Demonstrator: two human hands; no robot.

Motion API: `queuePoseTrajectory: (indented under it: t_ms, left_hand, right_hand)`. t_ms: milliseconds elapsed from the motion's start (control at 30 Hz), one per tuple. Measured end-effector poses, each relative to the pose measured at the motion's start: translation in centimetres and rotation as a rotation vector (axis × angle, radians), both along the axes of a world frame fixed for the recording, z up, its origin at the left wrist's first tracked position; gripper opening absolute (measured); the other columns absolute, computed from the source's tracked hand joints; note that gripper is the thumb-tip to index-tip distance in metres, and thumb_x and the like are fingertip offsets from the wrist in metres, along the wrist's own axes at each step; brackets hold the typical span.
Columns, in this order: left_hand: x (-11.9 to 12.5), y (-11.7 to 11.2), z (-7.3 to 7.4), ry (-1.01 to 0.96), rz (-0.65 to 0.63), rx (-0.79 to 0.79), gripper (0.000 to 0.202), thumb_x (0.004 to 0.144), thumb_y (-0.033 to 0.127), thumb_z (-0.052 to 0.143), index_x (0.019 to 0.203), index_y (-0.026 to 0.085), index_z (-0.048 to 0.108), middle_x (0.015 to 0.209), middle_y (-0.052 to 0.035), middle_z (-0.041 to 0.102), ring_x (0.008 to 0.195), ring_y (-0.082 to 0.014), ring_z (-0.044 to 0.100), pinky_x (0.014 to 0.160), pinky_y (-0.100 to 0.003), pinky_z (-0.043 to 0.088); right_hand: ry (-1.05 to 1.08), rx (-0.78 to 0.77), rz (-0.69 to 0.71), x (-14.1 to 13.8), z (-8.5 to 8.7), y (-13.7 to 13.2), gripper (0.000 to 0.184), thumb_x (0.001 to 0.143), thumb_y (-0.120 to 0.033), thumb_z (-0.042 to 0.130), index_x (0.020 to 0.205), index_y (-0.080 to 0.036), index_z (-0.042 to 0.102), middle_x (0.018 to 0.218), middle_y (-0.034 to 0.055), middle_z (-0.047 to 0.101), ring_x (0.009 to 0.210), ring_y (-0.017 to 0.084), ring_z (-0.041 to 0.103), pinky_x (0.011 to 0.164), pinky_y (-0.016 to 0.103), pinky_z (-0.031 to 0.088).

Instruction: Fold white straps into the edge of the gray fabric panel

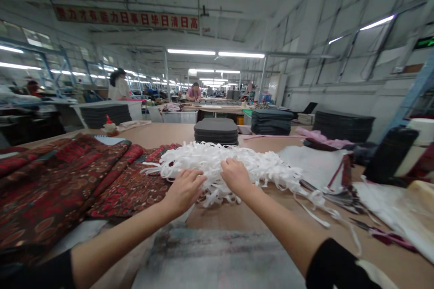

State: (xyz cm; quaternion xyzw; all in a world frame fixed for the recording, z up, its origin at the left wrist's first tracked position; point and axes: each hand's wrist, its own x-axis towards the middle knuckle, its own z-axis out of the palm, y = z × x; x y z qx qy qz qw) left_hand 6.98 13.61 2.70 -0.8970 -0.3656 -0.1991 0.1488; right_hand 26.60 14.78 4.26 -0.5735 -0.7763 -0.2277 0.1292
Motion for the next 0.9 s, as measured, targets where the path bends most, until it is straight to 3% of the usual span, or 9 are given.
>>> queuePoseTrajectory:
  t_ms: [100,200,300,467,567,667,767,833,900]
  left_hand:
    - [1.0,3.2,-0.1,-0.018,0.048,0.038,0.044,0.082,0.027,0.056,0.124,0.02,0.044,0.132,-0.0098,0.045,0.122,-0.0276,0.036,0.104,-0.048,0.017]
    - [0.6,5.6,-0.6,-0.037,0.12,0.028,0.056,0.081,0.034,0.058,0.131,0.019,0.037,0.136,-0.0134,0.04,0.125,-0.032,0.033,0.102,-0.053,0.017]
    - [-0.3,6.8,-1.4,-0.041,0.161,-0.007,0.058,0.08,0.034,0.059,0.131,0.019,0.036,0.136,-0.0146,0.041,0.125,-0.0326,0.033,0.102,-0.055,0.017]
    - [-0.6,7.1,-1.9,-0.032,0.156,-0.065,0.053,0.078,0.027,0.06,0.127,0.022,0.041,0.136,-0.0127,0.042,0.128,-0.0301,0.03,0.103,-0.053,0.013]
    - [-0.1,7.0,-1.1,-0.059,0.153,-0.097,0.052,0.074,0.024,0.063,0.123,0.021,0.046,0.133,-0.0129,0.044,0.126,-0.0314,0.032,0.103,-0.055,0.014]
    - [1.0,5.9,0.6,-0.12,0.122,-0.117,0.052,0.068,0.02,0.066,0.117,0.018,0.051,0.128,-0.0149,0.049,0.125,-0.0364,0.033,0.102,-0.059,0.01]
    - [2.7,3.2,3.0,-0.215,0.023,-0.128,0.051,0.069,0.018,0.064,0.118,0.017,0.051,0.129,-0.0147,0.048,0.129,-0.0365,0.025,0.103,-0.059,0.004]
    - [4.2,0.5,4.7,-0.276,-0.072,-0.155,0.048,0.075,0.023,0.061,0.121,0.018,0.048,0.129,-0.0121,0.048,0.128,-0.03,0.029,0.106,-0.051,0.012]
    - [5.7,-2.2,6.0,-0.364,-0.191,-0.246,0.051,0.081,0.031,0.057,0.128,0.018,0.04,0.129,-0.0109,0.048,0.121,-0.0231,0.041,0.101,-0.039,0.03]
  right_hand:
    - [0.001,0.03,0.007,0.0,0.3,1.5,0.012,0.083,-0.017,0.053,0.076,-0.016,0.062,0.078,0.0076,0.063,0.08,0.02,0.057,0.07,0.027,0.038]
    - [0.059,0.115,-0.038,2.6,2.5,1.5,0.015,0.083,-0.017,0.05,0.072,-0.017,0.061,0.079,0.0075,0.063,0.081,0.019,0.056,0.072,0.027,0.037]
    - [0.192,0.253,-0.197,8.3,6.2,0.3,0.018,0.085,-0.017,0.043,0.077,-0.016,0.059,0.088,0.0123,0.063,0.086,0.023,0.056,0.073,0.03,0.037]
    - [0.497,0.473,-0.545,19.1,11.7,-3.3,0.033,0.088,-0.029,0.03,0.089,-0.009,0.057,0.082,0.0226,0.061,0.07,0.025,0.057,0.057,0.033,0.036]
    - [0.582,0.513,-0.567,21.5,13.3,-5.5,0.031,0.087,-0.03,0.034,0.091,-0.009,0.057,0.079,0.0201,0.062,0.067,0.023,0.057,0.056,0.032,0.037]
    - [0.565,0.444,-0.422,19.4,13.5,-7.4,0.024,0.086,-0.03,0.041,0.095,-0.014,0.057,0.077,0.0102,0.064,0.069,0.019,0.058,0.06,0.028,0.039]
    - [0.439,0.289,-0.176,14.2,12.4,-9.1,0.017,0.084,-0.029,0.047,0.089,-0.02,0.059,0.074,0.0031,0.064,0.068,0.016,0.058,0.062,0.025,0.039]
    - [0.338,0.172,0.031,10.4,11.4,-10.2,0.018,0.086,-0.026,0.043,0.081,-0.019,0.059,0.078,0.0035,0.063,0.07,0.016,0.057,0.064,0.025,0.038]
    - [0.308,0.08,0.123,7.1,10.4,-11.2,0.019,0.086,-0.028,0.044,0.077,-0.019,0.058,0.073,0.0024,0.062,0.065,0.015,0.055,0.06,0.024,0.037]
